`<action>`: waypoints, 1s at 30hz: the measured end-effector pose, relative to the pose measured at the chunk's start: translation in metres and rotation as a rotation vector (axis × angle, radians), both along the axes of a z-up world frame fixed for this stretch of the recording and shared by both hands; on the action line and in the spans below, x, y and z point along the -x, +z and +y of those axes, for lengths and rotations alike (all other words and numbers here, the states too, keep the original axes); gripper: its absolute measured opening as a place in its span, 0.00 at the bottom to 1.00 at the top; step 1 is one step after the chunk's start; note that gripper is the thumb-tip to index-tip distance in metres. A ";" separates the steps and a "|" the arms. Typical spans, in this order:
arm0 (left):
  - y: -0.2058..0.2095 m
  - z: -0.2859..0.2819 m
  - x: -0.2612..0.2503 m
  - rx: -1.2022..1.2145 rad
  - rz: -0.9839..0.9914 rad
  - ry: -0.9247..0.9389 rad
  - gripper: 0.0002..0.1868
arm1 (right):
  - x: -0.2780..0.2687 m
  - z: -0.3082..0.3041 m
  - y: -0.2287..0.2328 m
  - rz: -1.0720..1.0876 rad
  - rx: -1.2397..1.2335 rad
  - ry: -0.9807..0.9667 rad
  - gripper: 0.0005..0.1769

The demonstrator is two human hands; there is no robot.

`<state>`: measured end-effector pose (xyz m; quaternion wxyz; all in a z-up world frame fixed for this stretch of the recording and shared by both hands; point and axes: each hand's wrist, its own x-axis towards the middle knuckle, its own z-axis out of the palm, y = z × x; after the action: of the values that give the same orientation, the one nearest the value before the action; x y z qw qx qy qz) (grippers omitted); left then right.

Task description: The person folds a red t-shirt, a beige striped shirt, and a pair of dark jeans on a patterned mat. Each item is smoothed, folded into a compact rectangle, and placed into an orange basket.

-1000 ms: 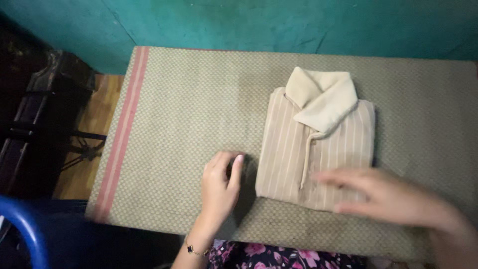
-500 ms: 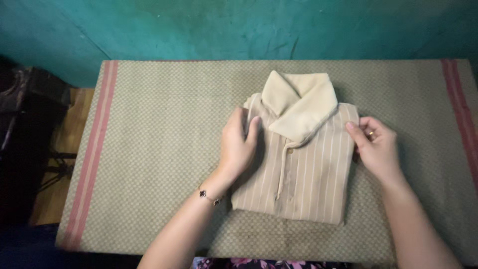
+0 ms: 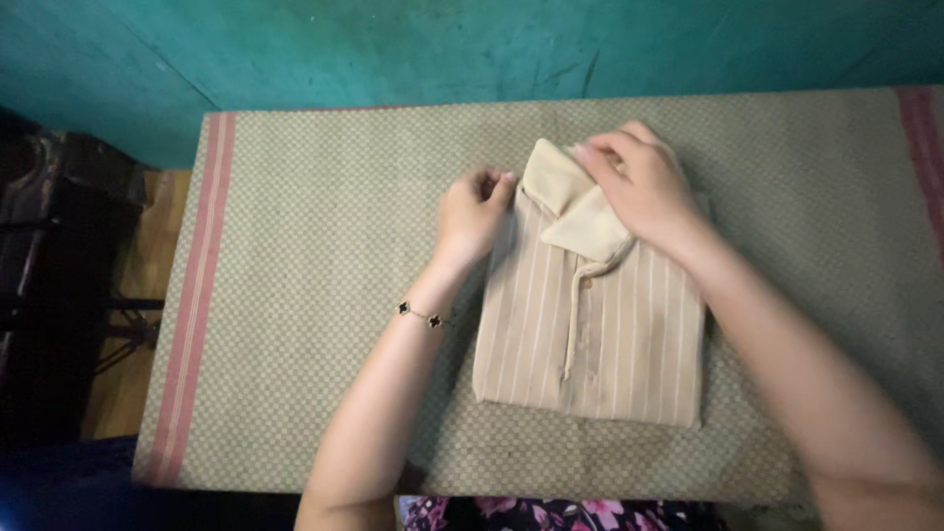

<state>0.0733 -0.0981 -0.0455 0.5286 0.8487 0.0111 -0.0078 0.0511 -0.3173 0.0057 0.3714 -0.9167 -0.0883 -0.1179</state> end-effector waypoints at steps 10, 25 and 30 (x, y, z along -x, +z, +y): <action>-0.010 0.002 0.006 0.117 -0.254 -0.036 0.06 | -0.022 0.004 -0.062 -0.005 -0.296 -0.157 0.17; 0.039 0.050 0.144 -0.032 0.210 -0.143 0.15 | 0.184 -0.064 0.005 0.312 -0.164 -0.293 0.12; 0.047 0.046 0.196 -0.133 0.031 -0.066 0.15 | 0.238 -0.042 -0.025 0.486 -0.065 -0.566 0.09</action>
<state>-0.1232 -0.0523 0.0014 0.4703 0.8817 -0.0083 -0.0377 -0.1873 -0.3593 -0.0189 0.3630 -0.8939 0.2631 0.0024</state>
